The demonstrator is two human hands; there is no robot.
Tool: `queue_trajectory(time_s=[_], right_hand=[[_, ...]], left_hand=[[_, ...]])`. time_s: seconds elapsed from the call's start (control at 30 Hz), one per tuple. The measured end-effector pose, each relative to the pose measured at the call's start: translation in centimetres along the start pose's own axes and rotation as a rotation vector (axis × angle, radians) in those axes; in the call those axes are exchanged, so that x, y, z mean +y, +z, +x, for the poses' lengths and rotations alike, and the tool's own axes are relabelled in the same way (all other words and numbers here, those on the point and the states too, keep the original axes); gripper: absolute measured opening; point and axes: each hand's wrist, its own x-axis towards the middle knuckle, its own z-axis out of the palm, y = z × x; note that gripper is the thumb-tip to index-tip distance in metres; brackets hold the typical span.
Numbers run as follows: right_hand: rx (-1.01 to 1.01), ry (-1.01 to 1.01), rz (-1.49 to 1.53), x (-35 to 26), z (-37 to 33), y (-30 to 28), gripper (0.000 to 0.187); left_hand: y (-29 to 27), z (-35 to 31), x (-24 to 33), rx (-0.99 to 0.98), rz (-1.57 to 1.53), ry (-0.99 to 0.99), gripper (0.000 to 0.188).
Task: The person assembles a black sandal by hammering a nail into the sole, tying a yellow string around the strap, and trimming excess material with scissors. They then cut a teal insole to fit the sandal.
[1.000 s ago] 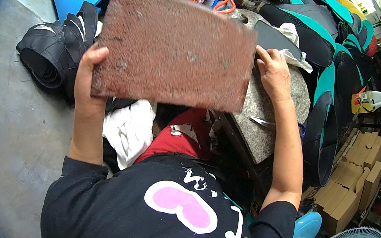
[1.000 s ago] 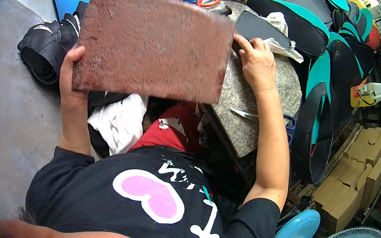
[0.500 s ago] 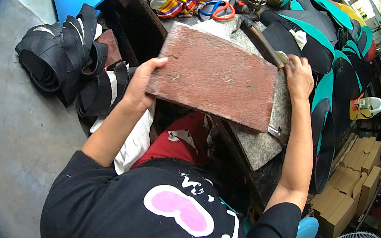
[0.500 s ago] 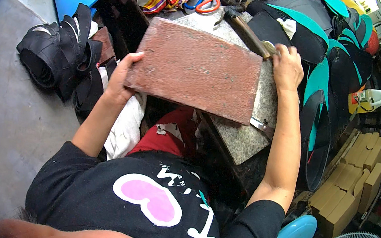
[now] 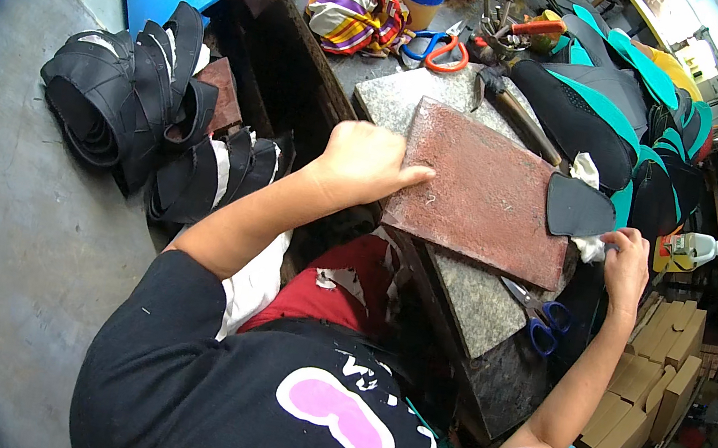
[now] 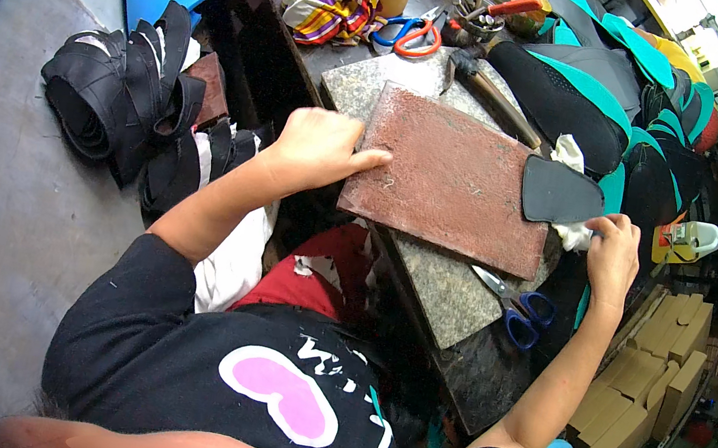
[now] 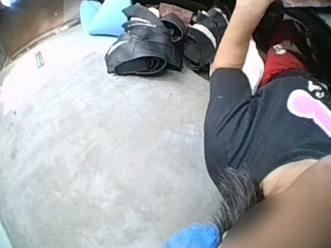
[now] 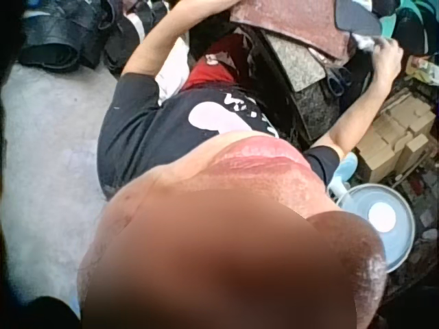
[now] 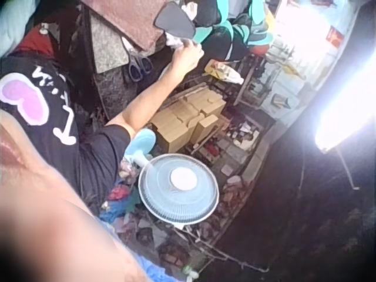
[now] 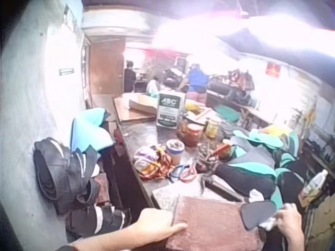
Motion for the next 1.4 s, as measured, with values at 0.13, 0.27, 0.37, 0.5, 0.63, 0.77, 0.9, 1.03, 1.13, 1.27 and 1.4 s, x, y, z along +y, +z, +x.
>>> queue_trajectory(time_s=[0.13, 0.27, 0.37, 0.5, 0.63, 0.77, 0.9, 1.03, 1.13, 1.27, 1.4], right_hand=[[0.335, -0.091, 0.324, -1.8, 2.8, -2.3, 0.023], [0.302, -0.201, 0.394, -6.9, 7.6, -2.6, 0.015], [0.241, -0.239, 0.392, -11.2, 10.7, -1.3, 0.016], [0.134, -0.264, 0.423, -14.3, 14.3, 0.4, 0.025], [0.086, -0.211, 0.380, -16.7, 19.1, 3.3, 0.026], [0.128, -0.232, 0.272, -18.7, 23.2, 5.9, 0.026], [0.216, -0.315, -0.076, -19.3, 24.5, 6.4, 0.021], [0.277, -0.486, -0.271, -18.5, 24.6, 5.7, 0.023], [0.213, -0.524, -0.326, -17.4, 24.6, 5.8, 0.027], [0.219, -0.546, -0.294, -16.5, 24.7, 6.9, 0.031], [0.225, -0.628, -0.138, -16.6, 25.6, 7.0, 0.025]], left_hand=[[-1.8, 6.7, 1.2, 0.847, -0.120, 0.276, 0.044], [-2.8, 19.1, 1.8, 0.935, -0.130, 0.282, 0.058], [-0.8, 24.9, 1.8, 0.956, -0.079, 0.300, 0.044], [0.9, 27.9, 0.7, 1.043, -0.150, 0.326, 0.023], [1.5, 28.7, -0.1, 1.217, -0.278, 0.403, 0.015], [1.9, 29.2, -0.3, 1.221, -0.298, 0.410, 0.014], [2.0, 29.4, -0.1, 1.232, -0.303, 0.397, 0.013], [2.2, 29.7, 0.1, 1.271, -0.307, 0.387, 0.014], [2.3, 29.9, 0.1, 1.270, -0.294, 0.391, 0.014], [2.5, 30.1, 0.3, 1.281, -0.322, 0.424, 0.015], [2.5, 30.0, 0.5, 1.278, -0.355, 0.431, 0.016]])
